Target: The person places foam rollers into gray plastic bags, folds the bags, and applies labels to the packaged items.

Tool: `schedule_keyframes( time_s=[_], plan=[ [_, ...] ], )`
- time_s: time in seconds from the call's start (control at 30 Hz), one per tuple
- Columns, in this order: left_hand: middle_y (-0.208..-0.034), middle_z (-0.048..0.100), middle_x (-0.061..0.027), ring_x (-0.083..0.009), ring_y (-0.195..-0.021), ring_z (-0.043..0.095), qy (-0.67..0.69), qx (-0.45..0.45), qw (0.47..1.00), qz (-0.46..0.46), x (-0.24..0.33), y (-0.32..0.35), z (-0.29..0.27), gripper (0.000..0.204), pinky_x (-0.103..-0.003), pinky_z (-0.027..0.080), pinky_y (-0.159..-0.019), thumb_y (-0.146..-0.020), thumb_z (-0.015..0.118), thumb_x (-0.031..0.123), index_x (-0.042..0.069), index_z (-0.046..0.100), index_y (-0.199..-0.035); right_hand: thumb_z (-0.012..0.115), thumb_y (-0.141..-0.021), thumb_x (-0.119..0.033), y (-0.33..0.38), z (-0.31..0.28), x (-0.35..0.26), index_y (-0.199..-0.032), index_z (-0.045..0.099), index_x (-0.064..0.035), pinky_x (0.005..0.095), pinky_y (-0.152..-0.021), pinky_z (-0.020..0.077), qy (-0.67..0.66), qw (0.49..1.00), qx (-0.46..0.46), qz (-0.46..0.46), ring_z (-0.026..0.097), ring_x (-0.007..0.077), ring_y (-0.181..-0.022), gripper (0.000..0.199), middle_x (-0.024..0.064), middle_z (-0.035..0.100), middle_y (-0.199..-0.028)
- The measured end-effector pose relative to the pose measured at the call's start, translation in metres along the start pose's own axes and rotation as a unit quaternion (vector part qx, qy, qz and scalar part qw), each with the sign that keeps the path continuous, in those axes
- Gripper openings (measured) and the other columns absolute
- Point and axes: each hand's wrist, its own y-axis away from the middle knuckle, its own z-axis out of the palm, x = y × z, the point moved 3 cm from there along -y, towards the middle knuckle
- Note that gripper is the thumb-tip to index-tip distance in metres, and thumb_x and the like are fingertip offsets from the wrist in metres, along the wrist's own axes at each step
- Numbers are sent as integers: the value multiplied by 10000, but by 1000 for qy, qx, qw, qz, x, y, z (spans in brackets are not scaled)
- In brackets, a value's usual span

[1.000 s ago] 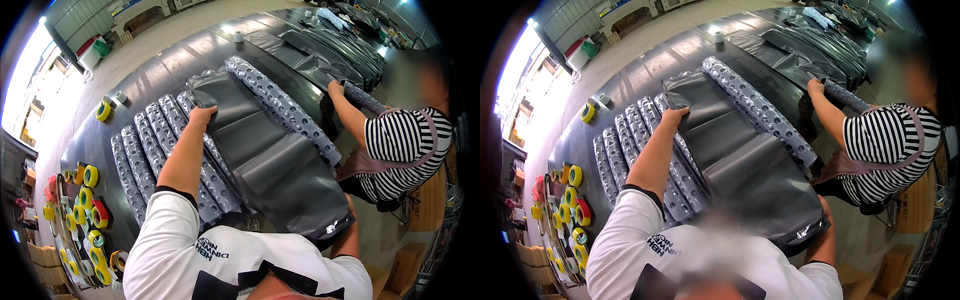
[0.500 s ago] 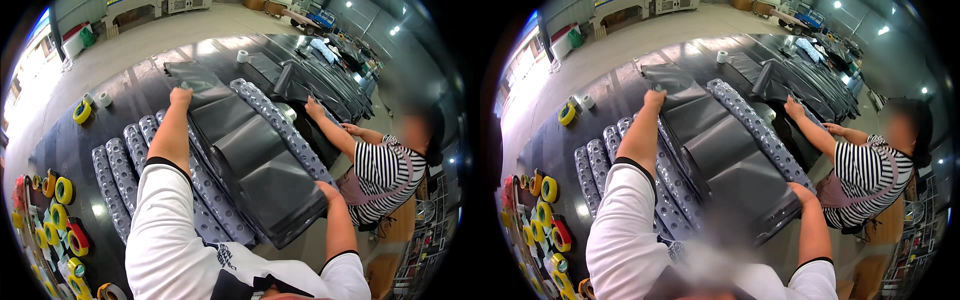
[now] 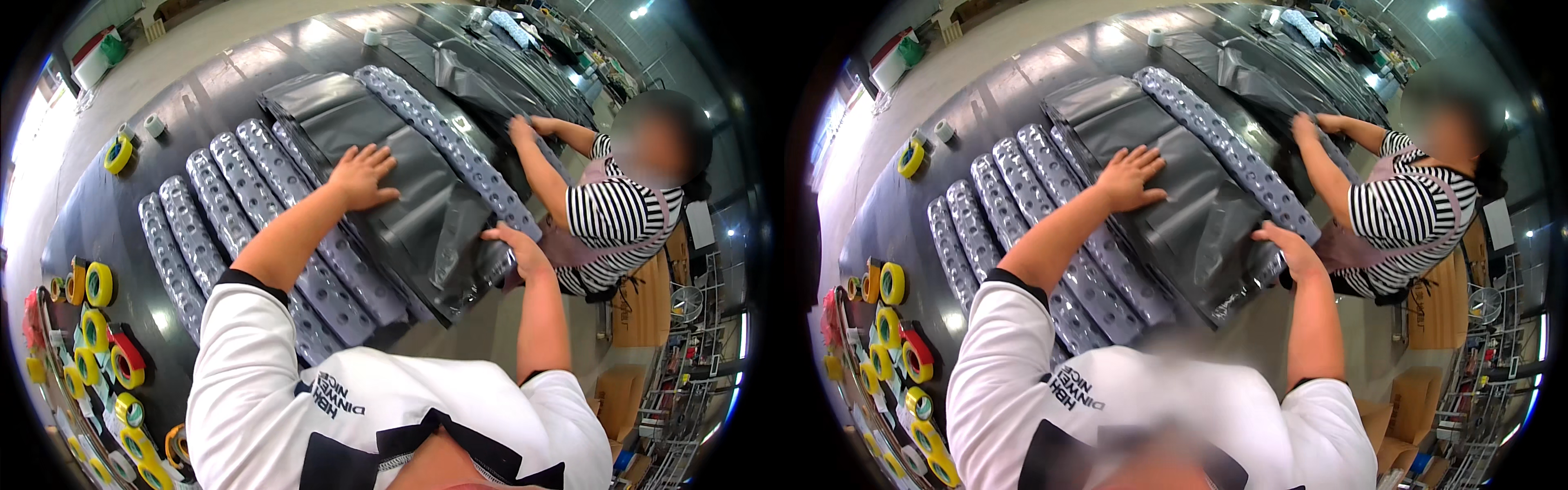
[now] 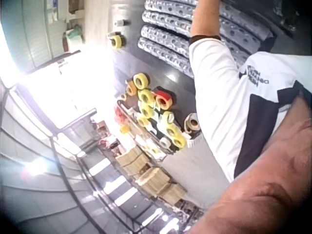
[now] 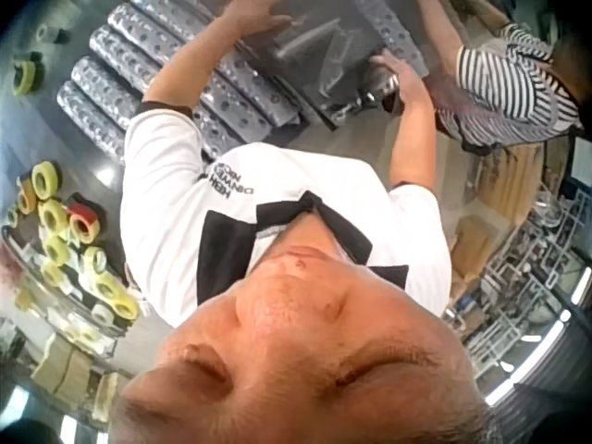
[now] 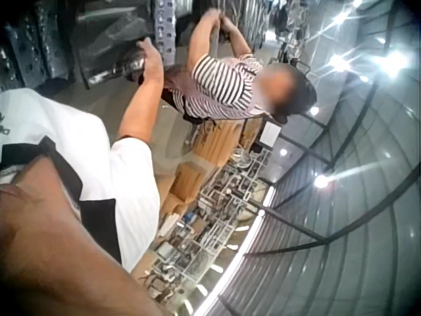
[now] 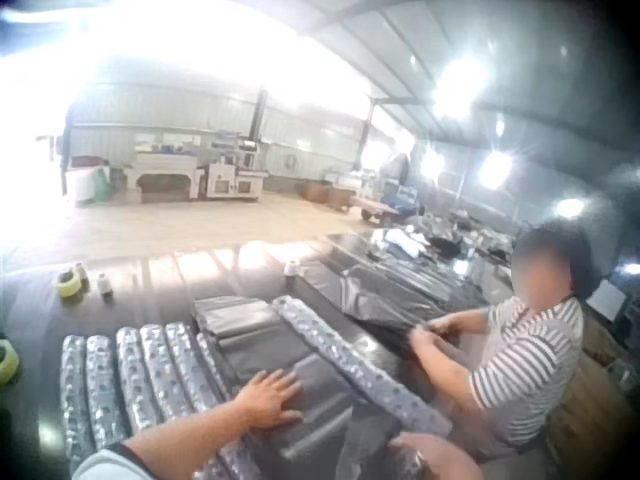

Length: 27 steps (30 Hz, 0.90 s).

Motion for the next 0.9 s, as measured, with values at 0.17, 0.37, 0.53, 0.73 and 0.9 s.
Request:
schedule_keyframes(
  time_s=[0.17,0.37,0.53,0.73,0.9],
  plan=[
    [-1530,362,-115,-314,-1447,257,18,93,990,-106,73,40,-14,687,-513,165,-1177,-886,611,472,74,449,-1421,668,-881,-467,-18,-6,16,-1024,693,-1,311,-891,433,81,985,147,50,601,188,-1014,487,106,689,-1066],
    [-1544,340,-116,-298,-1468,207,63,-19,994,-84,209,67,6,936,-479,116,-1194,-804,587,678,10,408,-1435,584,-929,-458,-27,-2,20,-1114,663,16,344,-896,460,186,965,165,-82,633,268,-1046,516,174,691,-1088],
    [-1534,361,-62,-251,-1452,248,18,36,992,-118,222,79,31,876,-453,196,-1177,-691,780,520,109,482,-1404,583,-907,-373,-7,11,20,-1177,652,-57,386,-940,461,389,868,212,-223,616,341,-1112,421,201,661,-1161],
    [-1483,440,-31,-254,-1409,328,28,42,998,-40,206,80,31,663,-425,258,-1150,-766,735,472,151,568,-1322,562,-928,-515,-31,-5,37,-1193,643,-70,338,-867,464,-58,991,115,-36,608,218,-1019,524,91,662,-1116],
    [-1541,349,-79,-281,-1455,236,4,32,999,-18,212,102,27,723,-463,170,-1185,-810,631,607,153,533,-1364,684,-856,-458,-37,-9,18,-1064,653,-35,344,-781,505,-90,993,-26,69,639,201,-805,472,58,701,-977]
  ],
)
